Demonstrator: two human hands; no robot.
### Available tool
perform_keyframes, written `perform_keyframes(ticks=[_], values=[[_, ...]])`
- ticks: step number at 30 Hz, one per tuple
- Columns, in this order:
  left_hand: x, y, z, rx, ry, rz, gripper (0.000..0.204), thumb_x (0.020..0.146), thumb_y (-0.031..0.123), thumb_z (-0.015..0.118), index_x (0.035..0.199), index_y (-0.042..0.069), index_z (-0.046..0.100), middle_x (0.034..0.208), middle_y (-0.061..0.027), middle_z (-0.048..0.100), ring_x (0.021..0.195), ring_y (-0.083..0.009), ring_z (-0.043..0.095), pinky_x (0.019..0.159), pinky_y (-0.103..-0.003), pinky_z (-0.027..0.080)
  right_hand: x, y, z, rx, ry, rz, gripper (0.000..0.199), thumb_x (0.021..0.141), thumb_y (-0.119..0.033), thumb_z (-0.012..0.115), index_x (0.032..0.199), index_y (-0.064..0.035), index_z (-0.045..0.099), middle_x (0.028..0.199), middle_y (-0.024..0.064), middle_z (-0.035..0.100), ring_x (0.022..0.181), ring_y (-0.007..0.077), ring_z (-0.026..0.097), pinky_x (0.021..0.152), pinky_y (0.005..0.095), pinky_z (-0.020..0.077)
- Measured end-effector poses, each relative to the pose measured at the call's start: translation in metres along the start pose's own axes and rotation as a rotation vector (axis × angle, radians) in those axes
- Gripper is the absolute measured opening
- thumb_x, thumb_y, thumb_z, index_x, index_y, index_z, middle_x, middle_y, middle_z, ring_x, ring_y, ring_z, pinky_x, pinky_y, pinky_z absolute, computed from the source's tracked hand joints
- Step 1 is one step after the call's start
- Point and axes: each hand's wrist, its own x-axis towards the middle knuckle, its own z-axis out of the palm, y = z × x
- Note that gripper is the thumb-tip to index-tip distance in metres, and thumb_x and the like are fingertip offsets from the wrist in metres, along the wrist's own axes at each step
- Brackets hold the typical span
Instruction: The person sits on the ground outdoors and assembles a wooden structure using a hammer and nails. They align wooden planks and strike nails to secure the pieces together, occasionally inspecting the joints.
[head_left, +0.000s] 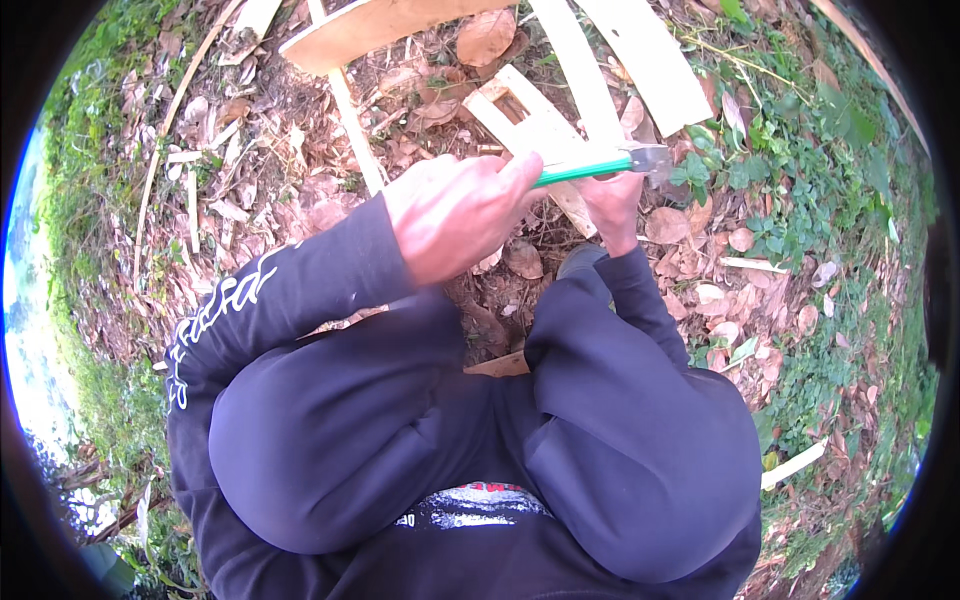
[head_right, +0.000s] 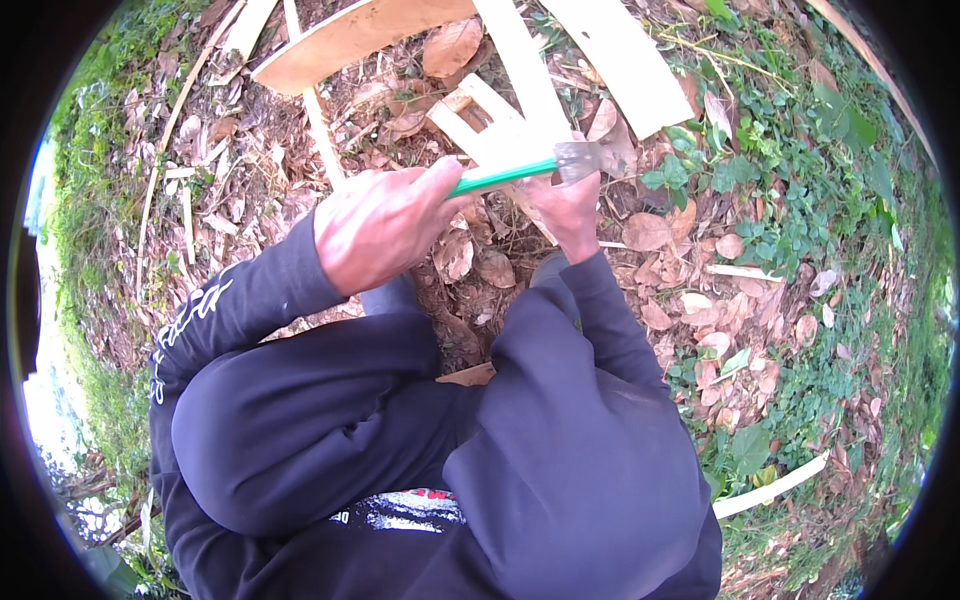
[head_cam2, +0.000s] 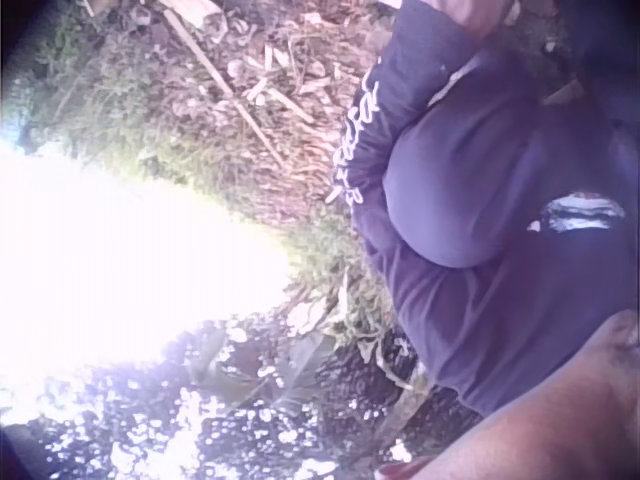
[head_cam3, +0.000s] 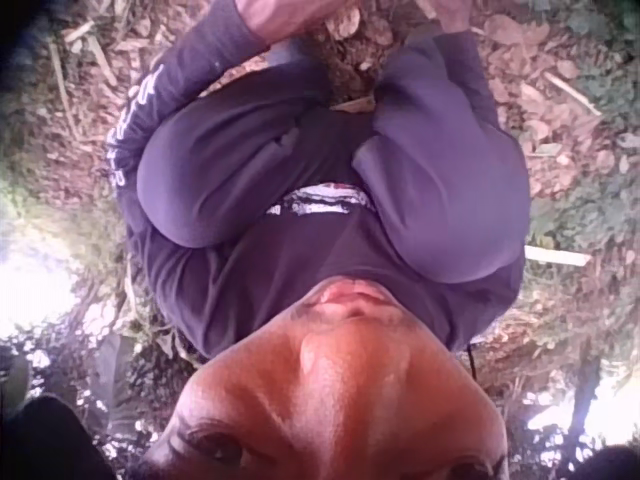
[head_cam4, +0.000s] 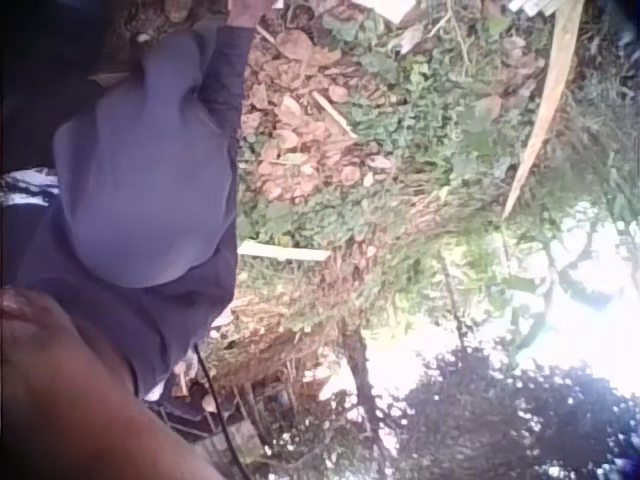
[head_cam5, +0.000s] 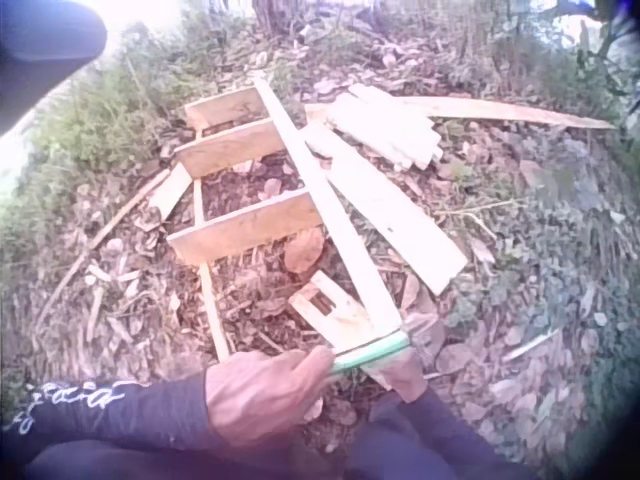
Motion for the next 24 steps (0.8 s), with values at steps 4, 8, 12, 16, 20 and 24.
perform_keyframes(ticks=[4,8,12,16,20,24], values=[[0.003,-0.001,-0.010,-0.103,0.258,0.065,0.020,0.098,0.018,0.059,0.096,0.002,0.047,0.065,-0.0192,0.053,0.058,-0.0376,0.059,0.053,-0.047,0.044,0.002,-0.015,0.003,0.039,-0.042,0.018,0.061,0.078,-0.004,0.082,0.126,0.0059,0.046,0.113,0.0150,0.066,0.106,0.0205,0.067,0.093,0.0336,0.0561],[-0.002,-0.012,-0.029,-0.145,0.364,-0.045,0.026,0.102,0.025,0.055,0.097,0.000,0.056,0.062,-0.0134,0.050,0.051,-0.0278,0.055,0.053,-0.038,0.043,0.002,-0.016,0.002,0.013,-0.055,0.016,0.062,0.077,-0.005,0.083,0.126,0.0050,0.046,0.113,0.0141,0.065,0.105,0.0195,0.066,0.093,0.0325,0.0537],[-0.012,-0.025,-0.033,-0.165,0.379,-0.156,0.021,0.099,0.021,0.059,0.093,0.001,0.055,0.058,-0.0163,0.050,0.051,-0.0342,0.056,0.051,-0.043,0.041,-0.002,-0.011,-0.006,-0.071,-0.033,-0.022,0.054,0.085,-0.016,0.077,0.126,0.0038,0.048,0.114,0.0123,0.063,0.109,0.0182,0.060,0.097,0.0324,0.0459],[-0.025,-0.042,-0.032,-0.215,0.370,-0.277,0.028,0.102,0.027,0.054,0.094,0.001,0.057,0.059,-0.0066,0.044,0.049,-0.0173,0.043,0.049,-0.034,0.035,-0.003,-0.012,-0.018,-0.018,-0.029,-0.051,0.057,0.094,-0.036,0.065,0.129,0.0053,0.048,0.117,0.0133,0.060,0.112,0.0187,0.056,0.099,0.0321,0.0411],[-0.034,-0.062,-0.030,-0.250,0.377,-0.374,0.031,0.103,0.030,0.054,0.098,0.000,0.060,0.060,-0.0011,0.046,0.050,-0.0098,0.039,0.048,-0.030,0.032,0.003,-0.026,-0.034,-0.081,-0.061,0.034,0.069,0.096,-0.050,0.057,0.129,0.0106,0.047,0.119,0.0186,0.059,0.115,0.0235,0.058,0.102,0.0375,0.0428],[-0.048,-0.088,-0.024,-0.406,0.504,-0.533,0.034,0.102,0.033,0.056,0.107,0.000,0.064,0.064,0.0020,0.048,0.054,-0.0067,0.043,0.047,-0.028,0.032,0.005,-0.037,-0.048,-0.177,-0.124,0.110,0.077,0.093,-0.055,0.062,0.129,0.0118,0.047,0.117,0.0218,0.062,0.111,0.0276,0.063,0.102,0.0408,0.0454]])
